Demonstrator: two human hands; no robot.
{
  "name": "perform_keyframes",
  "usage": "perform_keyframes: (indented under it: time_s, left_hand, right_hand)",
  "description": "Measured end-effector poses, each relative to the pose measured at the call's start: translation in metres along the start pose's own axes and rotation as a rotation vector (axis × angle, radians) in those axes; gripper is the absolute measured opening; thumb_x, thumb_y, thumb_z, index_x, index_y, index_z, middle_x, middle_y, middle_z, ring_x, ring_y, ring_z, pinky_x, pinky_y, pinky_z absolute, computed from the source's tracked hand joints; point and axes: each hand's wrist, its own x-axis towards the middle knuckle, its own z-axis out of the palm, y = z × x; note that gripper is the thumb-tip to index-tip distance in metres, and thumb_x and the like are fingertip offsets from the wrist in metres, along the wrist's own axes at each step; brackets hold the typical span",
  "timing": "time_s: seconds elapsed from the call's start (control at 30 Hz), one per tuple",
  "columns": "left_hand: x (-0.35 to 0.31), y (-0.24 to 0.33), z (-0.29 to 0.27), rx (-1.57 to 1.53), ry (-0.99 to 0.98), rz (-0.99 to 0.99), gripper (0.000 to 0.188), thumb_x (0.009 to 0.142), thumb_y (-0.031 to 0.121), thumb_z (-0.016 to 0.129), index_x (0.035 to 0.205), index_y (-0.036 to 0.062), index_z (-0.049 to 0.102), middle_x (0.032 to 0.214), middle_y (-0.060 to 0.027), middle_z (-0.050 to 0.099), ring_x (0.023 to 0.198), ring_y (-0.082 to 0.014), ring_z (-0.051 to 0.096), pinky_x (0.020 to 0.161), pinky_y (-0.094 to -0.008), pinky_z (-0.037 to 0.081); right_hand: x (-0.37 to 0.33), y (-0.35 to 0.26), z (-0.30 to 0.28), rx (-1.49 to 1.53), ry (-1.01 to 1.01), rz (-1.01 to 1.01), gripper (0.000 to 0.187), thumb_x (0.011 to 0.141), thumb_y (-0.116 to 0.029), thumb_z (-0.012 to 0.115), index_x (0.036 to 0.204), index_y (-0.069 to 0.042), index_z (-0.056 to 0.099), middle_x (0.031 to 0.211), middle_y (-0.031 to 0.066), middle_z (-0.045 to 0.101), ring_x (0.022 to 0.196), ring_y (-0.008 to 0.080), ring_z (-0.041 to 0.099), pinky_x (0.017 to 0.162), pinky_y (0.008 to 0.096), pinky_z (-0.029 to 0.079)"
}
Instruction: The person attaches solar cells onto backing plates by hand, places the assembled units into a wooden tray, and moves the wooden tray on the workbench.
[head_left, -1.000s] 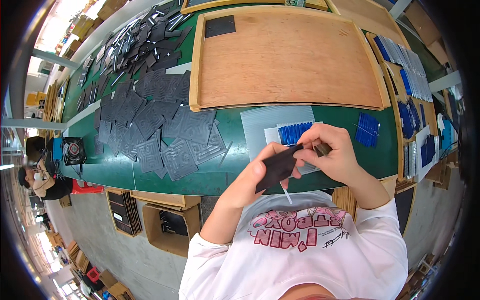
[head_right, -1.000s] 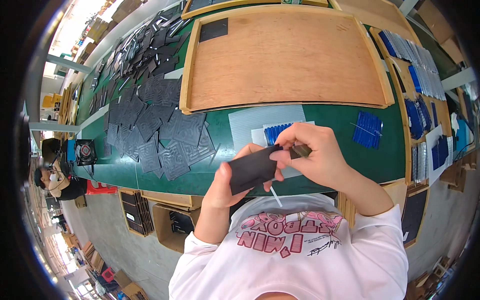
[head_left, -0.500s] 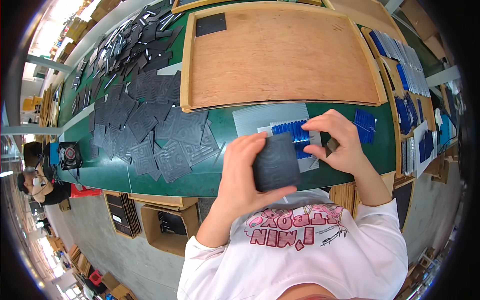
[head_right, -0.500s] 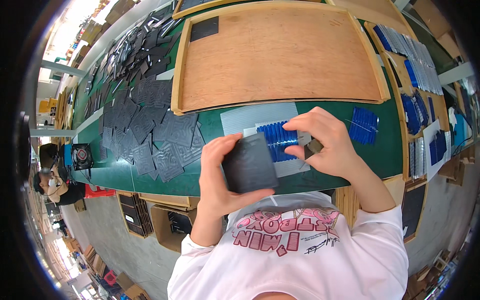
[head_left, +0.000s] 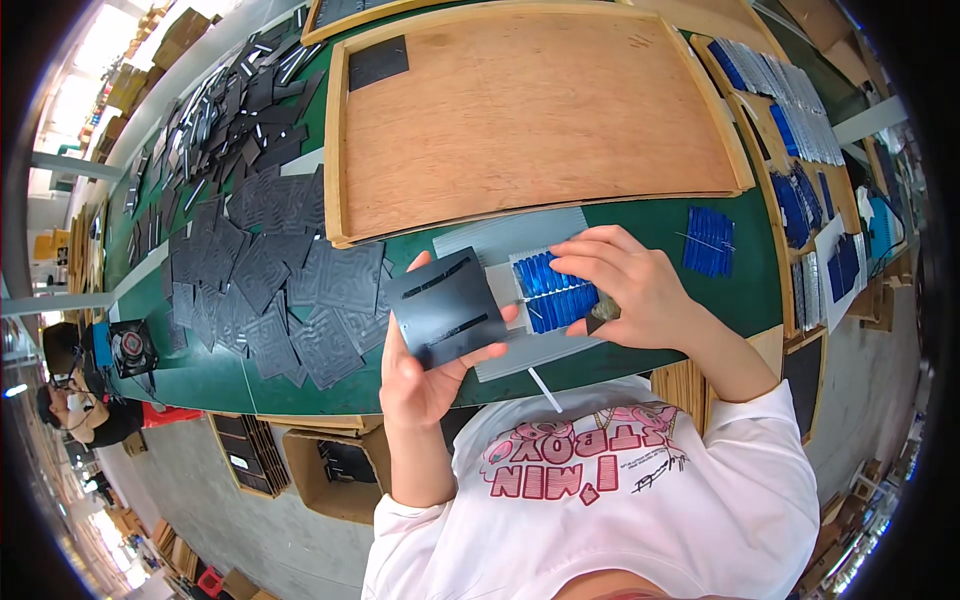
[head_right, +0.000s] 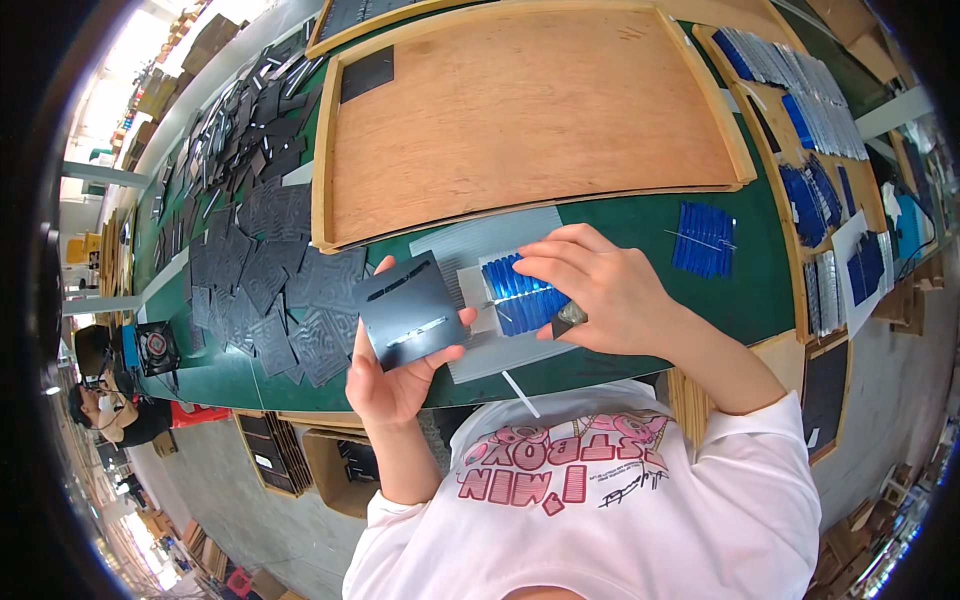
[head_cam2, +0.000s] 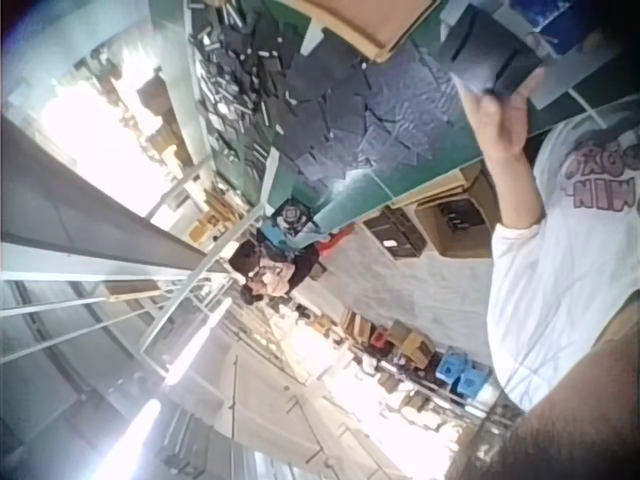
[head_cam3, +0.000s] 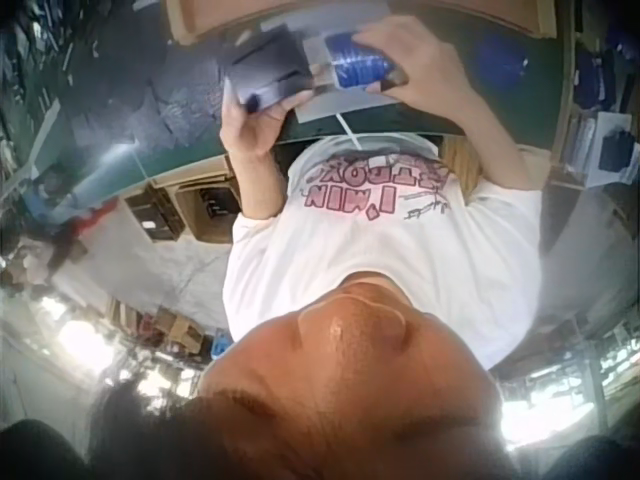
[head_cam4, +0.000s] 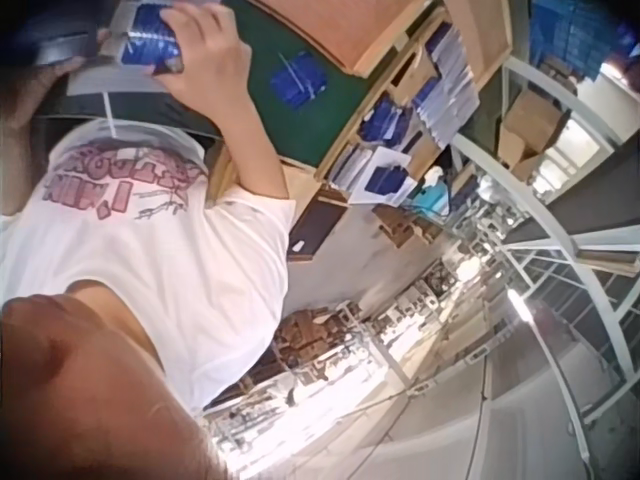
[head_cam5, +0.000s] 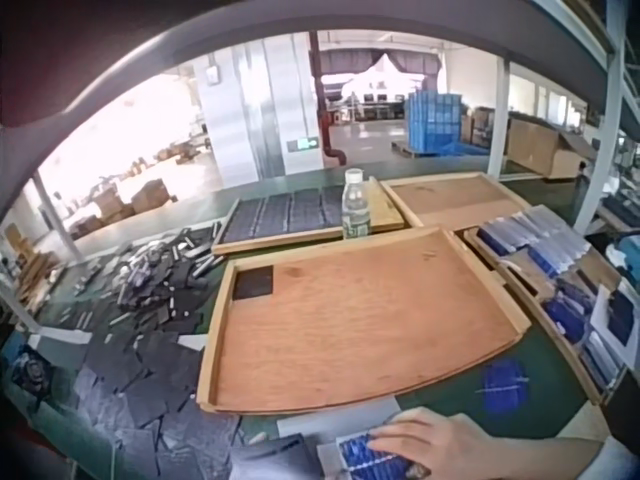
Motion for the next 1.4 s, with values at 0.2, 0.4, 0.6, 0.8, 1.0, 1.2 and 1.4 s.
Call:
perform_keyframes:
  time_s: [0.2, 0.4, 0.6, 0.8, 1.0, 1.2, 1.4]
  left_hand:
    - [-0.002, -0.002, 0.005, 0.208, 0.009, 0.047, 0.113, 0.065, -0.019, 0.053, 0.158, 0.0205, 0.003, 0.149, -0.0228, 0.037, 0.128, -0.0588, 0.043, 0.098, -0.0581, 0.052]
    - [0.001, -0.003, 0.005, 0.255, 0.087, 0.067, 0.109, 0.066, -0.024, 0.052, 0.156, 0.0195, 0.009, 0.146, -0.0220, 0.040, 0.127, -0.0548, 0.047, 0.098, -0.0575, 0.051]
    - [0.005, -0.006, 0.003, 0.358, 0.153, 0.113, 0.105, 0.069, -0.023, 0.058, 0.155, 0.0169, 0.014, 0.141, -0.0193, 0.045, 0.127, -0.0421, 0.052, 0.100, -0.0546, 0.049]
    - [0.008, -0.023, 0.009, 0.518, 0.129, 0.030, 0.104, 0.068, -0.022, 0.058, 0.155, 0.0135, 0.015, 0.143, -0.0133, 0.045, 0.130, -0.0250, 0.050, 0.103, -0.0378, 0.045]
    - [0.015, -0.041, 0.017, 0.541, 0.047, 0.017, 0.106, 0.065, -0.020, 0.063, 0.155, 0.0134, 0.017, 0.143, -0.0131, 0.044, 0.130, -0.0271, 0.050, 0.103, -0.0421, 0.047]
    - [0.015, -0.036, 0.025, 0.545, 0.016, -0.025, 0.104, 0.069, -0.021, 0.057, 0.156, 0.0107, 0.010, 0.141, -0.0093, 0.040, 0.128, -0.0188, 0.047, 0.103, -0.0339, 0.044]
    - [0.015, -0.036, 0.023, 0.555, 0.016, -0.020, 0.104, 0.069, -0.022, 0.056, 0.156, 0.0111, 0.011, 0.141, -0.0098, 0.040, 0.129, -0.0192, 0.046, 0.103, -0.0342, 0.044]
  right_hand:
    - [0.001, 0.001, 0.000, -0.002, 0.001, -0.015, 0.070, 0.058, -0.028, 0.089, 0.120, -0.013, 0.061, 0.124, 0.0042, 0.065, 0.113, 0.0278, 0.059, 0.075, 0.0349, 0.058]
    - [0.002, -0.001, -0.001, 0.032, -0.026, -0.009, 0.071, 0.058, -0.025, 0.089, 0.122, -0.013, 0.060, 0.124, 0.0056, 0.062, 0.111, 0.0293, 0.059, 0.077, 0.0357, 0.057]
    - [0.003, -0.005, -0.010, 0.098, 0.019, -0.040, 0.074, 0.058, -0.020, 0.088, 0.125, -0.015, 0.058, 0.123, 0.0039, 0.061, 0.111, 0.0275, 0.058, 0.074, 0.0351, 0.058]
    - [0.019, -0.017, -0.025, 0.214, 0.102, -0.129, 0.073, 0.060, -0.024, 0.089, 0.126, -0.014, 0.057, 0.121, 0.0061, 0.062, 0.106, 0.0304, 0.060, 0.075, 0.0371, 0.057]
    - [0.031, -0.029, -0.022, 0.237, 0.117, -0.161, 0.074, 0.059, -0.024, 0.089, 0.125, -0.014, 0.058, 0.119, 0.0060, 0.063, 0.106, 0.0306, 0.061, 0.074, 0.0376, 0.057]
    - [0.034, -0.032, -0.018, 0.180, 0.123, -0.149, 0.075, 0.056, -0.022, 0.089, 0.124, -0.013, 0.059, 0.119, 0.0050, 0.063, 0.105, 0.0294, 0.062, 0.072, 0.0372, 0.059]
    - [0.034, -0.033, -0.018, 0.147, 0.128, -0.149, 0.076, 0.054, -0.022, 0.089, 0.123, -0.013, 0.059, 0.119, 0.0047, 0.063, 0.105, 0.0287, 0.062, 0.070, 0.0363, 0.059]
